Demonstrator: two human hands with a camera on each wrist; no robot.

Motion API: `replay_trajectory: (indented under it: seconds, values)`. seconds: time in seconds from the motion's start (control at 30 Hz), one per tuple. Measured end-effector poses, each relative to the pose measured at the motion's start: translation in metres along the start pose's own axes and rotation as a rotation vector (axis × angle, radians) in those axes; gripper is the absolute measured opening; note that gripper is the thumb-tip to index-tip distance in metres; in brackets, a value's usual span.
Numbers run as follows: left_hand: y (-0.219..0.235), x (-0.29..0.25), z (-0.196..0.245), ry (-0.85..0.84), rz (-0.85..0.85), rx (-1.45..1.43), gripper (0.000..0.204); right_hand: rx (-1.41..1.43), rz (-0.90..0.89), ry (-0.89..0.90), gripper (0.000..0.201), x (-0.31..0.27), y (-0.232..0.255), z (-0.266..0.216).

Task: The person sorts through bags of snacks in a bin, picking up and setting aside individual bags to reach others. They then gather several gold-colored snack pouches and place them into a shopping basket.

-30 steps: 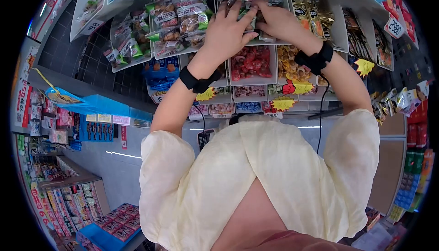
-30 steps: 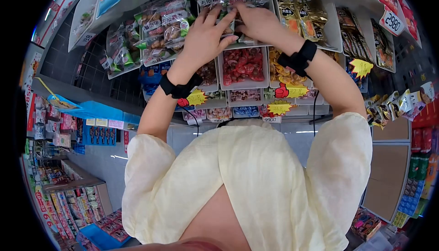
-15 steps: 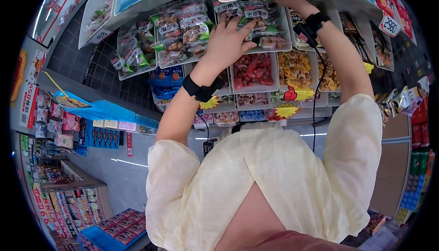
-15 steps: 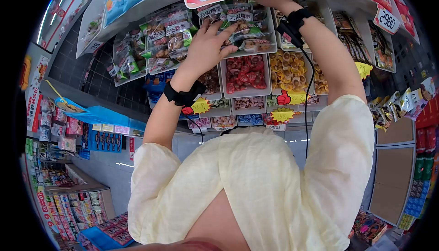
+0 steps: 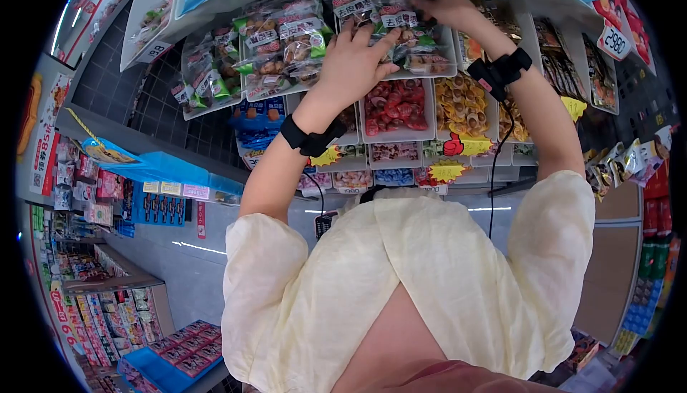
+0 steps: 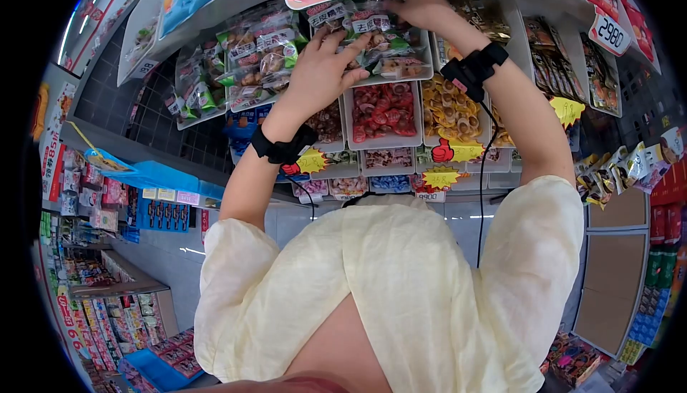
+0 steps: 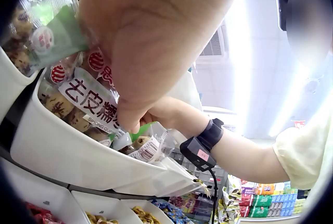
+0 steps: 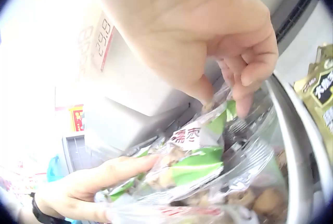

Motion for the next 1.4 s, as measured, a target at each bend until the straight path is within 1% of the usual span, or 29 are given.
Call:
replay_trajectory:
  seconds: [0.1,0.2,0.23,0.33,0.43,0.5,0.53,0.57,0.63,0.73,0.77,0.83,0.87,0.93,0.97,1.07,1.1,1.13,1.2,1.27,1.3,1.4]
  values:
    - [0.000,0.001,-0.001,-0.009,-0.003,-0.002,0.059,0.224,-0.250,-0.147,0.071,-0.028,-0.013,-0.032]
    - [0.000,0.000,-0.001,-0.006,-0.003,0.000,0.059,0.289,-0.241,-0.117,0.075,-0.037,-0.018,-0.040]
    - [0.001,0.000,0.000,-0.009,0.003,-0.004,0.060,0.242,-0.274,-0.138,0.076,-0.032,-0.021,-0.034]
    - [0.002,-0.001,0.001,-0.021,0.004,0.009,0.059,0.293,-0.056,-0.058,0.075,-0.040,-0.019,-0.041]
    - [0.002,-0.001,0.001,-0.032,0.005,0.005,0.060,0.252,0.128,0.090,0.072,-0.048,-0.010,-0.057]
    - [0.003,-0.002,0.000,-0.039,0.010,0.000,0.060,0.118,0.259,0.103,0.068,-0.036,-0.012,-0.034]
    - [0.003,-0.002,0.000,-0.042,0.012,-0.002,0.061,0.049,0.323,0.109,0.066,-0.035,-0.008,-0.031]
    - [0.002,-0.002,0.000,-0.044,0.015,-0.005,0.061,0.058,0.308,0.096,0.065,-0.034,-0.006,-0.023]
    - [0.002,-0.003,0.001,-0.053,0.024,0.013,0.062,0.074,0.271,0.065,0.062,-0.036,0.005,-0.022]
    - [0.007,-0.003,0.002,-0.061,0.052,-0.013,0.064,-0.113,0.295,0.053,0.051,-0.034,-0.003,-0.027]
    - [0.009,-0.005,0.002,-0.064,0.060,-0.029,0.064,-0.224,0.285,0.061,0.049,-0.035,-0.004,-0.029]
    - [0.015,-0.009,0.001,-0.061,0.085,-0.071,0.062,-0.450,0.268,0.078,0.045,-0.040,0.006,-0.045]
    - [0.019,-0.011,0.001,-0.062,0.099,-0.090,0.060,-0.543,0.294,0.073,0.044,-0.048,0.010,-0.055]
    - [0.021,-0.015,0.001,-0.032,0.078,-0.096,0.053,-0.731,0.349,0.062,0.041,-0.071,0.015,-0.092]
    - [0.021,-0.016,0.000,-0.017,0.065,-0.101,0.050,-0.745,0.389,0.112,0.035,-0.072,0.010,-0.102]
    - [0.019,-0.015,-0.003,0.038,0.013,-0.141,0.041,-0.355,0.229,0.212,0.033,-0.059,-0.002,-0.124]
    - [0.017,-0.015,-0.003,0.027,0.018,-0.133,0.040,-0.348,0.066,0.108,0.036,-0.037,-0.013,-0.116]
    - [0.014,-0.013,-0.005,0.015,0.021,-0.124,0.039,-0.356,0.008,0.110,0.046,-0.019,-0.021,-0.110]
    - [0.012,-0.013,-0.006,0.003,0.011,-0.112,0.038,-0.104,-0.382,-0.145,0.046,-0.006,-0.033,-0.106]
    - [0.011,-0.011,-0.007,0.010,-0.009,-0.109,0.037,-0.079,-0.278,0.000,0.046,0.010,-0.040,-0.097]
    - [0.013,-0.011,-0.008,0.009,0.018,-0.107,0.036,-0.072,-0.225,0.074,0.046,0.011,-0.036,-0.102]
    - [0.020,-0.016,-0.006,0.006,0.122,-0.104,0.029,0.304,-0.198,0.078,0.047,-0.004,-0.023,-0.088]
Point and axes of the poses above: each hand's wrist, its own x-axis towards the middle knuckle, its own y-axis out of the back of the hand, z = x × y, the point moved 7 cm from there along x, towards the middle knuckle, and after that the axes turned 15 degrees about -z, right-handed, at the moved point
